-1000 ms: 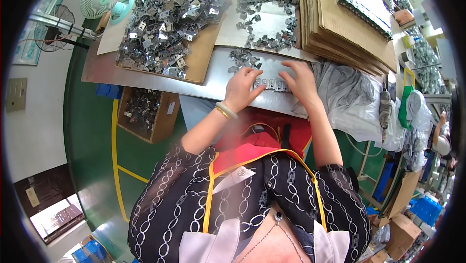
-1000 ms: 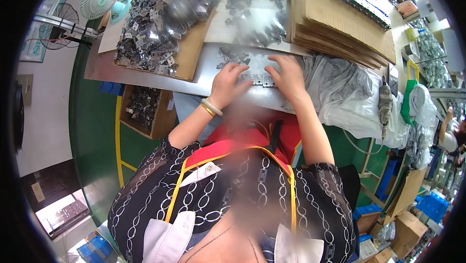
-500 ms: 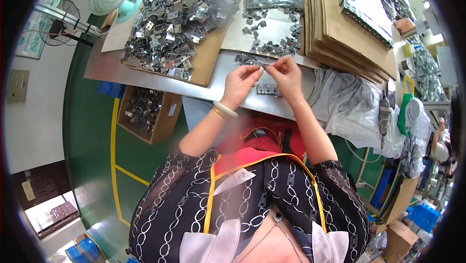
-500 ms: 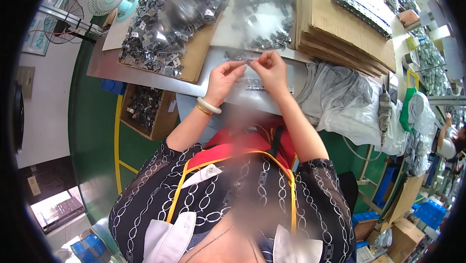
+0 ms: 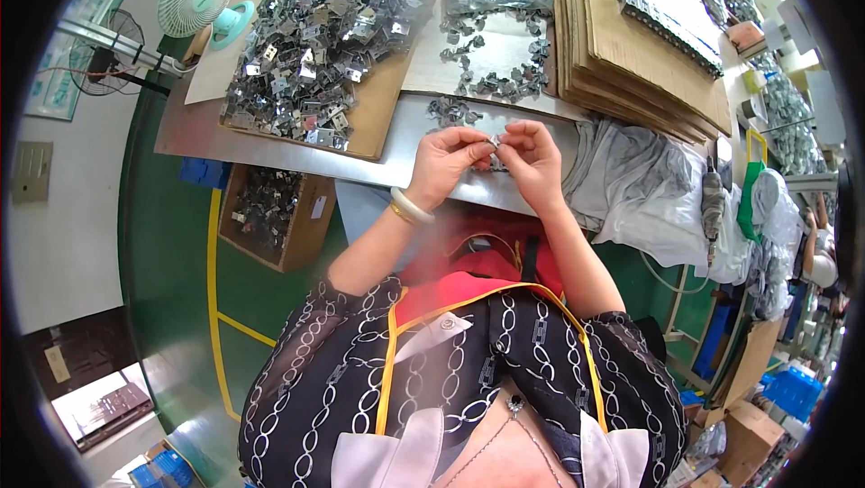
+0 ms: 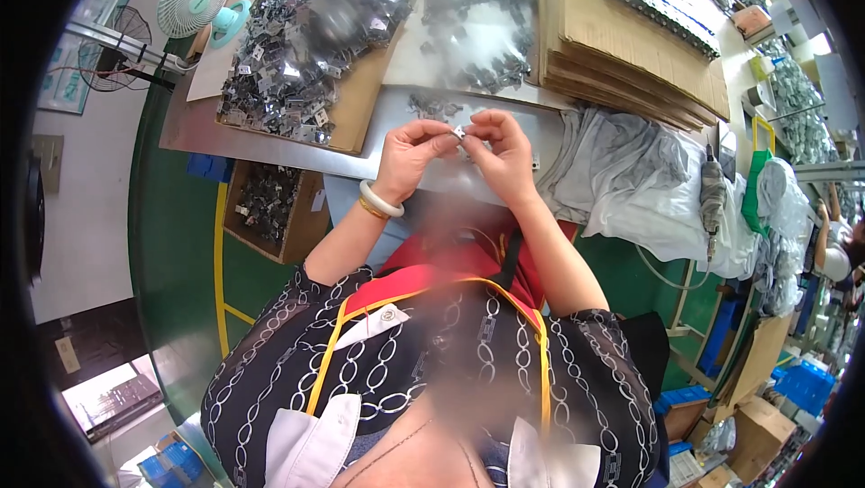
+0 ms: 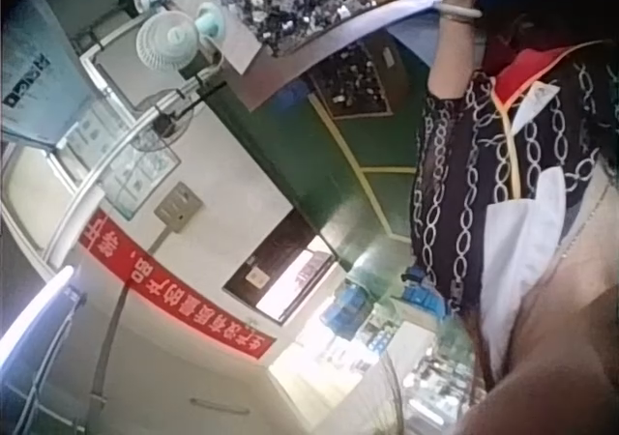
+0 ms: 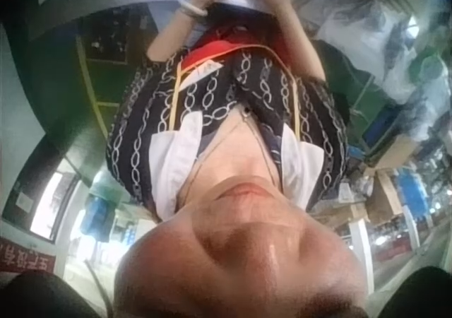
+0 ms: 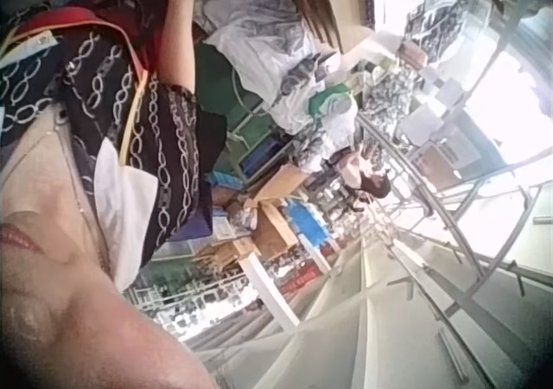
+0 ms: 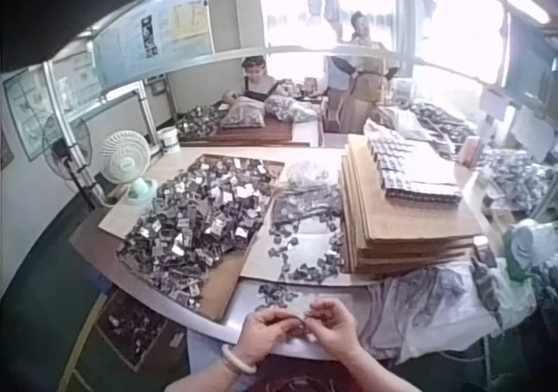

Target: The person assembles small metal components by hand, taking them from a parts tray and attaching them to an assembly strip.

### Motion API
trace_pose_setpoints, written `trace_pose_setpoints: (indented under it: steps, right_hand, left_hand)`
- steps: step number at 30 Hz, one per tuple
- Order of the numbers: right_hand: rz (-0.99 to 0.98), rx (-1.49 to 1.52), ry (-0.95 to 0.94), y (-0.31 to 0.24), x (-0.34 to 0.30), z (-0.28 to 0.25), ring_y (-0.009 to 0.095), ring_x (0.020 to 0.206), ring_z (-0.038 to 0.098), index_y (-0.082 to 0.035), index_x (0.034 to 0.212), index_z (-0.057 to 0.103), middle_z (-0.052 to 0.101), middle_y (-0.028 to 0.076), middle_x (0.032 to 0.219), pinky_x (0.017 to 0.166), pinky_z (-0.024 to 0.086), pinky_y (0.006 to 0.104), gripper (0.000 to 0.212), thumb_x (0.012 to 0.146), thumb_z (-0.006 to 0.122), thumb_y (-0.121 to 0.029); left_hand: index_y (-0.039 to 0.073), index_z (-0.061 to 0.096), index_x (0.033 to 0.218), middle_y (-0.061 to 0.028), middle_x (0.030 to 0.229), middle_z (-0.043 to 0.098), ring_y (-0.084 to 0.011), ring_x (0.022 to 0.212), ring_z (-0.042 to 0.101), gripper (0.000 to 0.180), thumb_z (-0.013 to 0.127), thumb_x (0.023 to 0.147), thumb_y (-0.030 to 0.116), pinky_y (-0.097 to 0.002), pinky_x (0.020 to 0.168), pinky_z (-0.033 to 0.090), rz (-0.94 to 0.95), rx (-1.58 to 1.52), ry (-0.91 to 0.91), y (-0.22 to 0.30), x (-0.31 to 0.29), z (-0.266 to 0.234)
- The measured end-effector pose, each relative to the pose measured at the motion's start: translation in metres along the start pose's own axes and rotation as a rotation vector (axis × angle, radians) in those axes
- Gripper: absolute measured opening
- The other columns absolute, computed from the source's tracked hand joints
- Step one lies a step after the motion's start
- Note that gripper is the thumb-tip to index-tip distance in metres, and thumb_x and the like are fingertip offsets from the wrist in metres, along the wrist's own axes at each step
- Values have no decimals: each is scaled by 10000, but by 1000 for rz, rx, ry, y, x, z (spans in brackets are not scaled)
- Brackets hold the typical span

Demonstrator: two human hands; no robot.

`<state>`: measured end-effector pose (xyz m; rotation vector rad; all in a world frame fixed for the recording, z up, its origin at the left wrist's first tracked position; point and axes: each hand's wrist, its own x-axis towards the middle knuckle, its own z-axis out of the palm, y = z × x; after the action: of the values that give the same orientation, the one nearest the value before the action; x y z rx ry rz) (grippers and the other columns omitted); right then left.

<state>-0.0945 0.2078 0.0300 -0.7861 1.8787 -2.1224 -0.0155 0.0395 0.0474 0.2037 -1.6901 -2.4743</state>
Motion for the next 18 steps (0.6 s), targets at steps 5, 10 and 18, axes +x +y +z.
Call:
trace_pose_setpoints:
  steps: [5,10,18]
  right_hand:
    - [194,464,-9,-20,1,-5,121,907,649,-72,1051,496,675,57,977,818,526,254,286,902,688,78]
    - [-439,-336,-51,-33,4,-13,145,854,627,-70,986,453,663,85,939,774,511,280,353,823,686,139]
    - [63,431,334,-21,-18,29,109,883,656,-25,1023,562,693,68,979,776,545,261,220,894,678,110]
  left_hand:
    - [8,703,1101,-80,1016,743,-155,894,707,157,704,944,26,-282,802,574,-124,-270,-48,0,-6,1]
    - [23,680,1088,-54,997,726,-142,890,689,122,680,966,38,-283,829,560,-81,-256,-115,1,-4,2]
    - [22,679,1044,-52,933,709,-116,814,664,78,678,972,52,-252,762,554,-15,-328,24,-12,-1,18]
